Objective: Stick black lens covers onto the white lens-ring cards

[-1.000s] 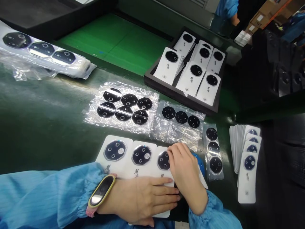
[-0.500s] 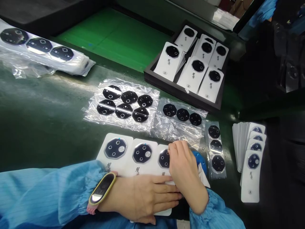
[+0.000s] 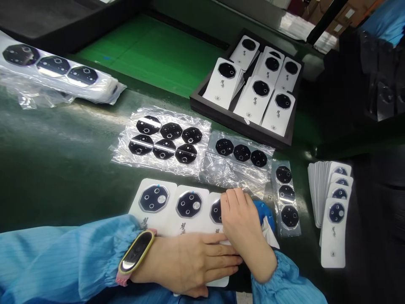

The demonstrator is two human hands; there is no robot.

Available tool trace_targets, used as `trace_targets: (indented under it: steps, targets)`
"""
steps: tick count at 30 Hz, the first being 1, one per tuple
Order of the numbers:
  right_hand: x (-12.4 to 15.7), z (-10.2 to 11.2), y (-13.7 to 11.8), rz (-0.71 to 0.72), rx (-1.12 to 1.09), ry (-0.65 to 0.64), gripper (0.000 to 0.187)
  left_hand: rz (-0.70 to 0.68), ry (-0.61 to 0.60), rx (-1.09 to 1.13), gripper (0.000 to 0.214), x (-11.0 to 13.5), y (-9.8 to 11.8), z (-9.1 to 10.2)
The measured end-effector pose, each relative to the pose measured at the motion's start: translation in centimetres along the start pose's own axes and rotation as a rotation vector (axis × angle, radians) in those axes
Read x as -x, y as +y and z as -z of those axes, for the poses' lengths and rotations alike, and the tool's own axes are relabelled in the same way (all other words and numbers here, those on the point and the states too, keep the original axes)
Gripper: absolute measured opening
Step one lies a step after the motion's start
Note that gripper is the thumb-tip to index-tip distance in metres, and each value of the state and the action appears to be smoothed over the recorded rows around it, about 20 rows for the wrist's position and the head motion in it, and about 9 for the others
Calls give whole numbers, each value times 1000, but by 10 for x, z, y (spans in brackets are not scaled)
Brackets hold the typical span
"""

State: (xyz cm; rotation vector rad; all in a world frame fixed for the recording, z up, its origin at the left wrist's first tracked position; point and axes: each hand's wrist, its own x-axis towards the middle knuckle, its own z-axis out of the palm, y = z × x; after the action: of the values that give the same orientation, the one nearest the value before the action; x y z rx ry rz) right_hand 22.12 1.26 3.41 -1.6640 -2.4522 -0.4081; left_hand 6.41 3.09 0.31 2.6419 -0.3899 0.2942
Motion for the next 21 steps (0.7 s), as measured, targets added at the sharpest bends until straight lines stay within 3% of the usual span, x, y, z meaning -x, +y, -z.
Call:
trace_targets:
  steps: [21]
  targets:
    - [-1, -1, 0, 26, -11, 0, 31, -23, -67, -51, 61, 0, -1, 1]
